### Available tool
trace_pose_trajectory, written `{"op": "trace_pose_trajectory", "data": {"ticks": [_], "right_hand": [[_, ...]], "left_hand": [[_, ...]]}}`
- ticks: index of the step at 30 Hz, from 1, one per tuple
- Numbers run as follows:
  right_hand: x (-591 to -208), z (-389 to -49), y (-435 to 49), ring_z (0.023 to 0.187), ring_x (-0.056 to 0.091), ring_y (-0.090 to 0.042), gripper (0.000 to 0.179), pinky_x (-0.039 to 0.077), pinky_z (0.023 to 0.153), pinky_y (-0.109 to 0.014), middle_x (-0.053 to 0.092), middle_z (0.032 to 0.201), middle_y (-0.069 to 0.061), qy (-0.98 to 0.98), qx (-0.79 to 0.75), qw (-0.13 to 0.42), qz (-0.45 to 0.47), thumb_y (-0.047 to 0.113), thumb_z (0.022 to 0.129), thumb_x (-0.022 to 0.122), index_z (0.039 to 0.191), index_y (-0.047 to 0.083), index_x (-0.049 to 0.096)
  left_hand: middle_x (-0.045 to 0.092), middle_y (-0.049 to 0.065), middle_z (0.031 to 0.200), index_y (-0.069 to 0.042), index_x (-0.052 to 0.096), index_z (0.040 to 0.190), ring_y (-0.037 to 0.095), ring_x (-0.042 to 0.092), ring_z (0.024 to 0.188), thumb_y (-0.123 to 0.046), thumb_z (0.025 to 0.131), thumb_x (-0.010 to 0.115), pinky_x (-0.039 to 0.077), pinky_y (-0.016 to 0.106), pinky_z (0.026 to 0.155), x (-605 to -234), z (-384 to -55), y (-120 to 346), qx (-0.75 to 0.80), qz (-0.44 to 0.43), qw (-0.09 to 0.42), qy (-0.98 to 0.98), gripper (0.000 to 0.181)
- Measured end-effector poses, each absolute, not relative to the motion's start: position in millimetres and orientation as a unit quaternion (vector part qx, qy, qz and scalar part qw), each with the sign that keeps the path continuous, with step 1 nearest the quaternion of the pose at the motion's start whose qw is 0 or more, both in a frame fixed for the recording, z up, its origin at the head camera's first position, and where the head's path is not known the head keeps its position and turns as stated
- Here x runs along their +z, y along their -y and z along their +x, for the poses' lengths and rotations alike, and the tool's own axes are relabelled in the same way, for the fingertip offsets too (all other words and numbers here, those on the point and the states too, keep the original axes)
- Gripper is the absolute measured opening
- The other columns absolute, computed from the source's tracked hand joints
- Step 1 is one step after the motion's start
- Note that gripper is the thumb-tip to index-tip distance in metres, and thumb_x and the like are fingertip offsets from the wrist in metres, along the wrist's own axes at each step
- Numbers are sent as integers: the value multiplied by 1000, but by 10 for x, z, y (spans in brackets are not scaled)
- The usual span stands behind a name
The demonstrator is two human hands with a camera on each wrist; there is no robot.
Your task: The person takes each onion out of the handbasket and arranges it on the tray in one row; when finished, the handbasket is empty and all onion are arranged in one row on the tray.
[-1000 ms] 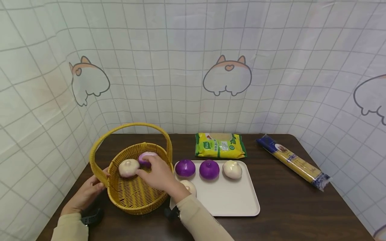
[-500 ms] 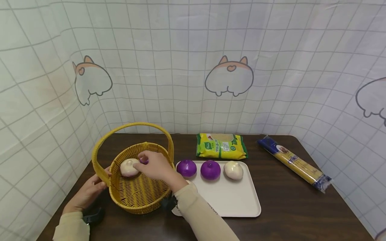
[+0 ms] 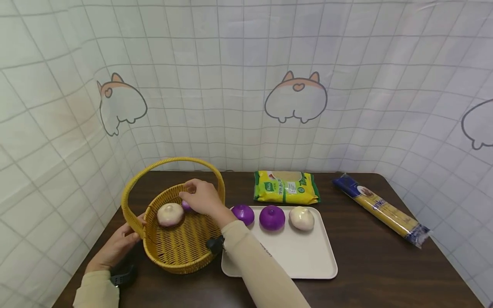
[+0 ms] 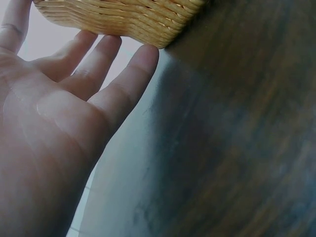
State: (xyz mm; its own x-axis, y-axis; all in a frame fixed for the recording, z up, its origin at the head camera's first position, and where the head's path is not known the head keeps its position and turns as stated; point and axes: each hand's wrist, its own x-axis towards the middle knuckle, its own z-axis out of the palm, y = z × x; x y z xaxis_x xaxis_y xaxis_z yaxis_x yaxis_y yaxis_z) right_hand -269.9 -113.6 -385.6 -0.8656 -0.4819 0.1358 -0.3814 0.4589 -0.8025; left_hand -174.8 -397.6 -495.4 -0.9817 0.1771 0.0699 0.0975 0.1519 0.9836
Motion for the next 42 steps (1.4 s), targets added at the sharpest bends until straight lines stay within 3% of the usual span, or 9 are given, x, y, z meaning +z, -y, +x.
{"op": "trace_pose_trajectory", "data": {"ticks": [3, 6, 13, 19, 26, 30, 34, 38, 42], "right_hand": [[-3906, -2725, 1150, 113, 60, -22, 40, 49, 89, -34, 65, 121, -5, -853, -451, 77, -251, 35, 95, 62, 128, 11, 61], [-3964, -2740, 1168, 117, 58, -25, 47, 48, 92, -37, 62, 129, -9, -853, -451, 98, -246, 35, 94, 63, 132, 10, 58], [-4086, -2785, 1214, 122, 54, -27, 55, 44, 99, -39, 59, 133, -10, -867, -437, 95, -220, 35, 90, 66, 135, 6, 54], [-4169, -2834, 1231, 127, 50, -28, 61, 40, 104, -41, 56, 137, -11, -885, -406, 89, -208, 39, 89, 66, 138, 4, 52], [-4254, -2868, 1197, 120, 55, -27, 57, 45, 98, -40, 58, 132, -14, -877, -418, 124, -203, 30, 90, 68, 136, 2, 52], [-4243, -2862, 1194, 112, 58, -24, 52, 48, 93, -38, 62, 124, -11, -878, -414, 129, -201, 27, 86, 72, 129, 2, 57], [-4242, -2854, 1190, 110, 58, -24, 50, 48, 92, -37, 63, 120, -10, -884, -402, 132, -198, 24, 82, 77, 124, 3, 60], [-4270, -2845, 1172, 108, 58, -23, 51, 48, 90, -37, 62, 119, -8, -881, -399, 159, -198, 25, 81, 79, 125, 6, 59], [-4286, -2829, 1167, 106, 58, -23, 58, 48, 90, -37, 62, 119, -9, -874, -401, 179, -208, 25, 78, 82, 128, 7, 56]], "left_hand": [[14, 26, 159, 11, 40, 128, 24, 21, 142, -13, 101, 52, 27, 42, 109, -4967, -1746, 3975, 651, 96, 30, -753, 39], [14, 26, 159, 10, 41, 128, 11, 26, 138, -13, 101, 52, 33, 25, 101, -4972, -1745, 3980, 651, 97, 30, -752, 37], [17, 26, 158, 8, 42, 128, -1, 31, 131, -12, 101, 51, 25, 46, 108, -4972, -1756, 3980, 648, 104, 25, -754, 35], [15, 28, 158, 10, 41, 128, -3, 32, 130, -13, 101, 52, 34, 19, 97, -4982, -1751, 3972, 657, 106, 28, -746, 37], [16, 25, 159, 10, 42, 128, 17, 24, 141, -14, 101, 52, 29, 34, 103, -4962, -1742, 3966, 645, 99, 32, -758, 38], [16, 26, 158, 9, 43, 128, 9, 28, 137, -13, 100, 52, 32, 26, 101, -4966, -1742, 3970, 649, 100, 30, -753, 37], [17, 26, 158, 8, 42, 129, 0, 31, 132, -13, 100, 52, 32, 28, 102, -4967, -1743, 3977, 652, 101, 31, -750, 37], [17, 26, 158, 8, 43, 129, 2, 31, 133, -14, 100, 53, 33, 22, 99, -4961, -1745, 3987, 652, 100, 32, -751, 37], [16, 26, 159, 8, 43, 129, 18, 23, 141, -14, 101, 53, 34, 18, 97, -4959, -1747, 4001, 652, 103, 32, -750, 37]]}}
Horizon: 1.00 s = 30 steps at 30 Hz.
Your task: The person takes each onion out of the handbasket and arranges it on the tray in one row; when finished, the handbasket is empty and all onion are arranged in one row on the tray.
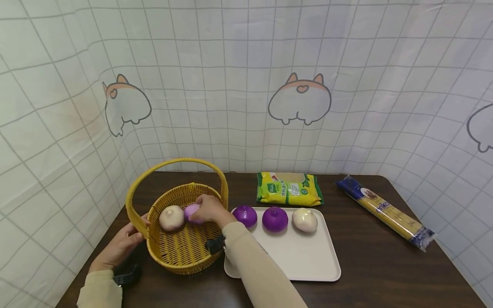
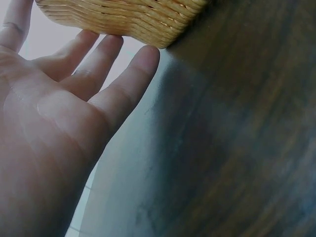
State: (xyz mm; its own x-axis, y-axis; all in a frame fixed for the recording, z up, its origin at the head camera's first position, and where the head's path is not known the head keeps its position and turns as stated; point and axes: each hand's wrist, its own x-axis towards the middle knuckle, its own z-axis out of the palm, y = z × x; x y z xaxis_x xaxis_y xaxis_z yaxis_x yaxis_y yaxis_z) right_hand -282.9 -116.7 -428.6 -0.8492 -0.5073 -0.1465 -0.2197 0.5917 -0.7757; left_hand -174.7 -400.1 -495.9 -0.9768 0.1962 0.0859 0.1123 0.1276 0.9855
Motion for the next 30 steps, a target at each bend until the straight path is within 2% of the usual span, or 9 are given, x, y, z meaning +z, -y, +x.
{"op": "trace_pose_trajectory", "data": {"ticks": [2, 4, 13, 19, 24, 30], "right_hand": [[-4291, -2824, 1169, 107, 58, -23, 64, 47, 92, -37, 62, 120, -10, -870, -401, 186, -219, 23, 77, 83, 131, 5, 54], [-4297, -2822, 1174, 108, 58, -23, 68, 47, 93, -36, 61, 121, -10, -870, -393, 190, -231, 22, 76, 84, 134, 4, 52], [-4317, -2826, 1191, 118, 54, -24, 85, 45, 96, -37, 55, 135, -12, -880, -337, 217, -255, 26, 76, 83, 146, 6, 40], [-4300, -2808, 1185, 122, 51, -23, 89, 43, 99, -36, 53, 137, -10, -893, -286, 219, -268, 37, 74, 84, 146, 7, 41], [-4214, -2740, 1207, 116, 50, -20, 89, 47, 90, -38, 53, 129, -6, -900, -255, 215, -281, 50, 72, 80, 145, 16, 43], [-4045, -2634, 1250, 101, 51, -17, 85, 49, 77, -35, 49, 120, -7, -897, -277, 192, -286, 53, 71, 79, 143, 20, 45]], "left_hand": [[15, 26, 159, 9, 43, 128, 27, 19, 143, -13, 101, 53, 34, 17, 97, -4958, -1747, 4002, 652, 105, 32, -750, 37], [15, 27, 158, 10, 42, 128, 28, 18, 143, -13, 101, 52, 34, 17, 97, -4958, -1743, 4002, 652, 108, 32, -749, 37], [13, 29, 158, 13, 39, 128, 1, 28, 133, -14, 101, 53, 34, 16, 96, -4968, -1733, 3987, 658, 108, 32, -744, 41], [14, 29, 158, 12, 41, 127, -3, 30, 130, -13, 100, 53, 34, 16, 96, -4979, -1750, 3983, 659, 110, 31, -743, 38], [13, 30, 157, 13, 40, 127, 0, 29, 133, -11, 101, 52, 35, 16, 97, -4985, -1757, 3993, 662, 126, 28, -738, 38], [13, 30, 157, 11, 42, 126, 4, 28, 135, -10, 101, 51, 35, 16, 97, -4977, -1755, 4004, 659, 127, 26, -741, 34]]}}
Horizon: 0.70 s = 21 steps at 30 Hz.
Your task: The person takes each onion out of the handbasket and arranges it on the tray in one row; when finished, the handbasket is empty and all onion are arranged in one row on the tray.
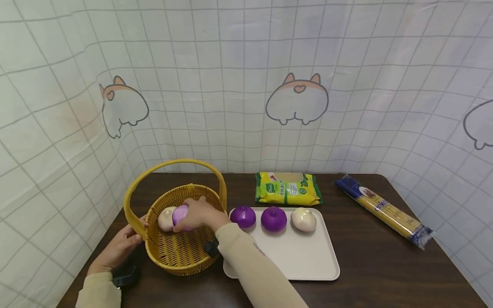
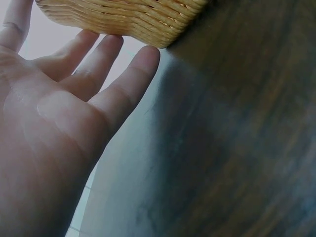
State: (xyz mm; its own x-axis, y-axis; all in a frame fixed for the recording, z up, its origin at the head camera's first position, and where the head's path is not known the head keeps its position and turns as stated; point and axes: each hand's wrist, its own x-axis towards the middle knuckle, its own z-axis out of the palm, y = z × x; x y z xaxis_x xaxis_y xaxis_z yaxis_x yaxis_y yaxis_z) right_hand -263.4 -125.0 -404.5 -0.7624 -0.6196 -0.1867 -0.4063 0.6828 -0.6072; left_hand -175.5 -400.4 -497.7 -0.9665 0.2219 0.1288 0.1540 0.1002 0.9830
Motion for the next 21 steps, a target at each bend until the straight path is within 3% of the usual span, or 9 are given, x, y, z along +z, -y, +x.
{"op": "trace_pose_trajectory", "data": {"ticks": [9, 17, 21], "right_hand": [[-3831, -2464, 1219, 99, 54, -12, 91, 49, 78, -27, 52, 121, -3, -854, -369, 195, -311, 58, 72, 77, 143, 15, 40], [-3794, -2382, 1065, 99, 58, -11, 84, 51, 79, -28, 56, 121, -1, -838, -422, 178, -297, 50, 73, 80, 139, 13, 43], [-3822, -2380, 985, 98, 59, -11, 85, 52, 78, -28, 56, 122, -3, -833, -432, 170, -300, 45, 73, 81, 141, 13, 41]], "left_hand": [[14, 29, 157, 10, 40, 127, -5, 33, 129, -14, 101, 51, 35, 15, 96, -4975, -1767, 4005, 651, 112, 27, -750, 38], [17, 29, 157, 7, 43, 126, -4, 35, 129, -10, 101, 50, 35, 15, 96, -4991, -1774, 4008, 652, 123, 24, -748, 32], [25, 19, 157, 8, 43, 127, -5, 36, 129, -10, 101, 50, 35, 14, 97, -4989, -1772, 4007, 657, 131, 23, -742, 32]]}}
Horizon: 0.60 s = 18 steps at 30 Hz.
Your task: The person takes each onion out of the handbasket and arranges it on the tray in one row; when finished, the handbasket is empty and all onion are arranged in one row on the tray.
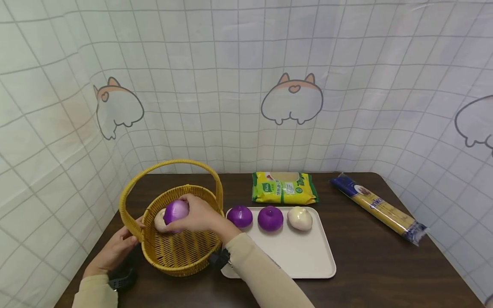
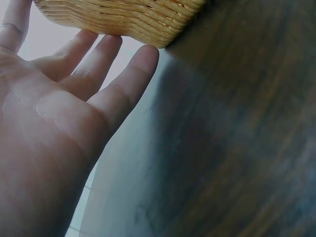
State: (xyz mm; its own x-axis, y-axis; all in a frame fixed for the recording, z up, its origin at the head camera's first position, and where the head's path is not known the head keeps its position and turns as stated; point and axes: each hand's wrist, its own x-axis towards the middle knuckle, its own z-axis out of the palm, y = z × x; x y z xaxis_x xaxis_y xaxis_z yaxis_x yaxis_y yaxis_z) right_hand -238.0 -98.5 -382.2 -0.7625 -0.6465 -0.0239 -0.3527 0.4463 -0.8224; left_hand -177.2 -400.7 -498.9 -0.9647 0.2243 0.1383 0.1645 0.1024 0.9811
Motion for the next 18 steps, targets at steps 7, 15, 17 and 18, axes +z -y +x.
{"op": "trace_pose_trajectory", "data": {"ticks": [7, 15, 17, 18], "right_hand": [[-3859, -2328, 861, 108, 57, -15, 87, 51, 82, -30, 50, 134, -4, -826, -435, 161, -320, 41, 74, 82, 146, 20, 37], [-3883, -2272, 742, 110, 57, -18, 81, 52, 80, -29, 48, 135, -4, -809, -466, 140, -331, 27, 76, 82, 143, 23, 36], [-3892, -2275, 708, 110, 57, -17, 80, 52, 80, -28, 49, 135, -5, -800, -477, 137, -337, 23, 77, 81, 143, 24, 35], [-3894, -2275, 687, 110, 57, -17, 80, 52, 80, -28, 49, 134, -5, -797, -481, 136, -338, 21, 77, 80, 143, 24, 35]], "left_hand": [[18, 24, 158, 7, 44, 127, -6, 33, 131, -9, 101, 50, 34, 14, 97, -5008, -1771, 4014, 671, 142, 25, -727, 31], [21, 18, 158, 8, 43, 127, -7, 33, 130, -10, 101, 50, 34, 14, 97, -5005, -1769, 4017, 674, 137, 29, -725, 32], [27, 9, 157, 8, 43, 129, -7, 34, 130, -10, 101, 50, 34, 14, 97, -5008, -1768, 4016, 676, 137, 28, -723, 34], [30, 4, 155, 8, 43, 129, -7, 35, 130, -10, 101, 50, 34, 14, 97, -5011, -1767, 4015, 678, 136, 28, -722, 34]]}}
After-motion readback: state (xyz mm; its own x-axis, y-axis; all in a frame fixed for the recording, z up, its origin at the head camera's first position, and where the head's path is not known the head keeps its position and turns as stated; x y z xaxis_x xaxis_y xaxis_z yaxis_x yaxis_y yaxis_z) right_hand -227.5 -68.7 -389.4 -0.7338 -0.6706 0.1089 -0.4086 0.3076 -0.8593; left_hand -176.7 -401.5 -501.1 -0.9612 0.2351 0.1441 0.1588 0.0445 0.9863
